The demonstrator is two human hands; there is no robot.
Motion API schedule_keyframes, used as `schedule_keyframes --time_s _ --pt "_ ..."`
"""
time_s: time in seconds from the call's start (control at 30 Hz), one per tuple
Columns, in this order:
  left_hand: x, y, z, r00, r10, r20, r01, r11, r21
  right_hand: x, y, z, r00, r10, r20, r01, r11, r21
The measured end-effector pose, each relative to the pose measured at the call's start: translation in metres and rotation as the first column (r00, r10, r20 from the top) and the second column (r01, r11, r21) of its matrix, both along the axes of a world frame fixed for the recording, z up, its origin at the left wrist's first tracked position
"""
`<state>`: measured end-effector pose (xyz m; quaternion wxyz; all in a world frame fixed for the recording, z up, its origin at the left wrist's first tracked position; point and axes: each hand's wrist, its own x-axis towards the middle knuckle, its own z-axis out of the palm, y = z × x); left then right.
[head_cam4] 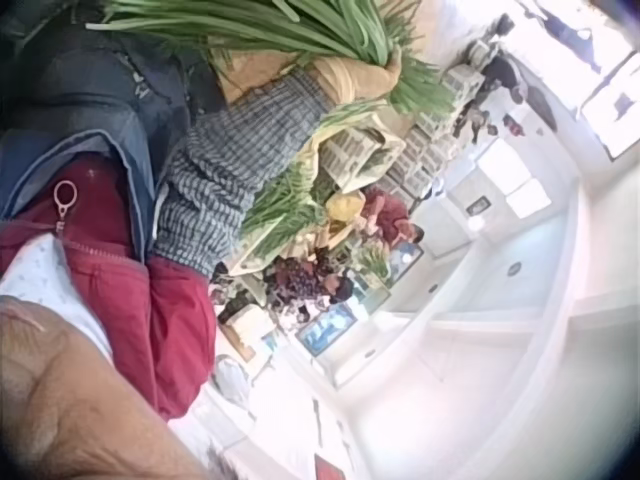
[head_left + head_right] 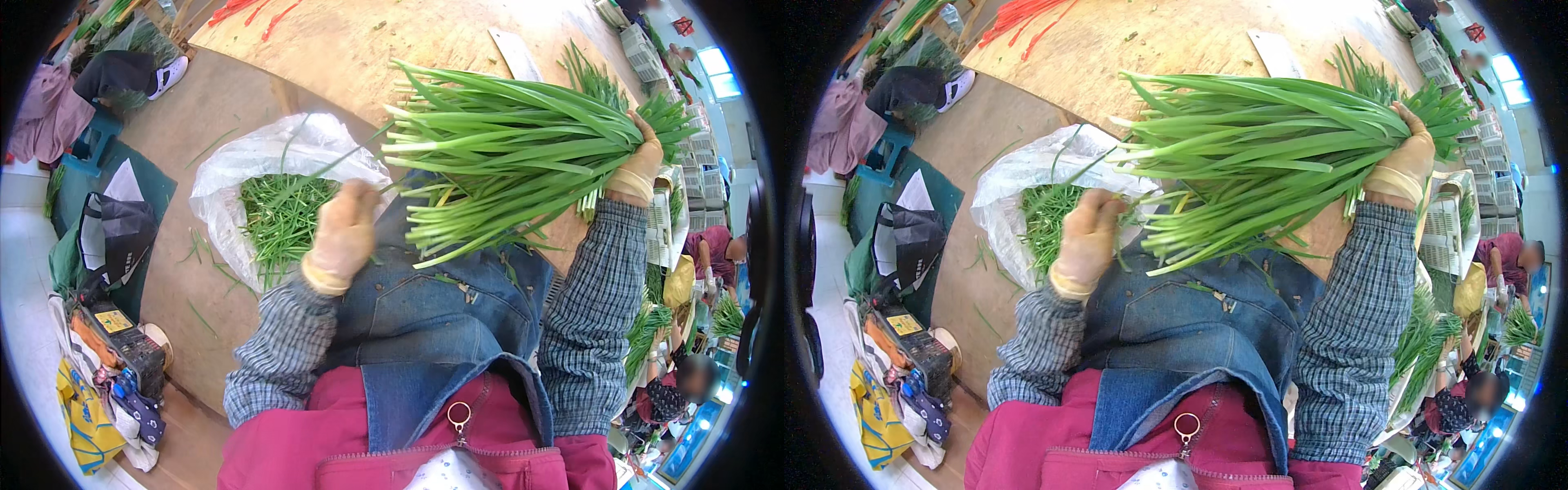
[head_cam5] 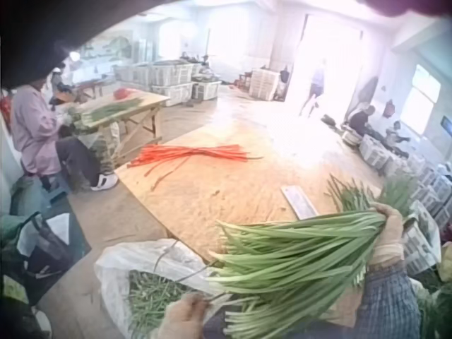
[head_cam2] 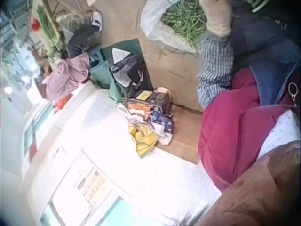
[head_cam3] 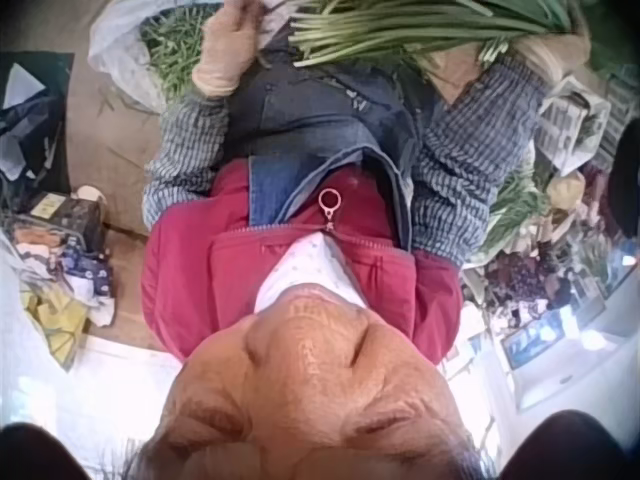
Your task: The person trims the root ends of green onions using a knife on a wooden cutting board. They gather the trimmed onions into bundles, place them into a white plastic basket, and continue processing additional bunches.
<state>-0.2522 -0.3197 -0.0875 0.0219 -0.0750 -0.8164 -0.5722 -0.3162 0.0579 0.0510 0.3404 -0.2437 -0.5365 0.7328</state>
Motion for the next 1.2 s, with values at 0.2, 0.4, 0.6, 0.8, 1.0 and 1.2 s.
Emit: schedule_keyframes --time_s 0.2,0.4,0.6,0.8,1.0,1.2 --pt "0.007 -0.081 -0.018 0.977 0.016 -0.212 -0.163 0.697 -0.698 -0.002 -0.004 -0.004 0.999 0.027 -0.021 -0.026 0.998 0.054" --pt "-0.005 0.021 0.036 0.907 -0.271 -0.321 0.207 0.953 -0.219 0.000 0.008 -0.001 1.000 0.025 -0.004 -0.025 0.995 0.094" --pt "-0.006 0.048 0.033 0.960 -0.280 -0.007 0.280 0.960 0.010 0.004 -0.010 0.007 0.999 0.031 -0.036 -0.028 0.996 0.084" --pt "0.004 0.013 0.042 0.875 -0.393 0.282 0.153 0.778 0.610 -0.002 0.011 -0.002 1.000 -0.001 0.014 -0.001 0.993 0.118" --pt "0.013 -0.097 0.000 0.995 0.011 0.101 0.010 0.978 -0.208 -0.004 0.005 -0.010 1.000 0.014 0.011 -0.016 0.986 0.164" --pt "-0.023 -0.020 0.054 0.798 0.032 -0.602 -0.399 0.777 -0.488 0.003 -0.003 0.005 0.999 0.050 -0.011 -0.049 0.993 0.106"
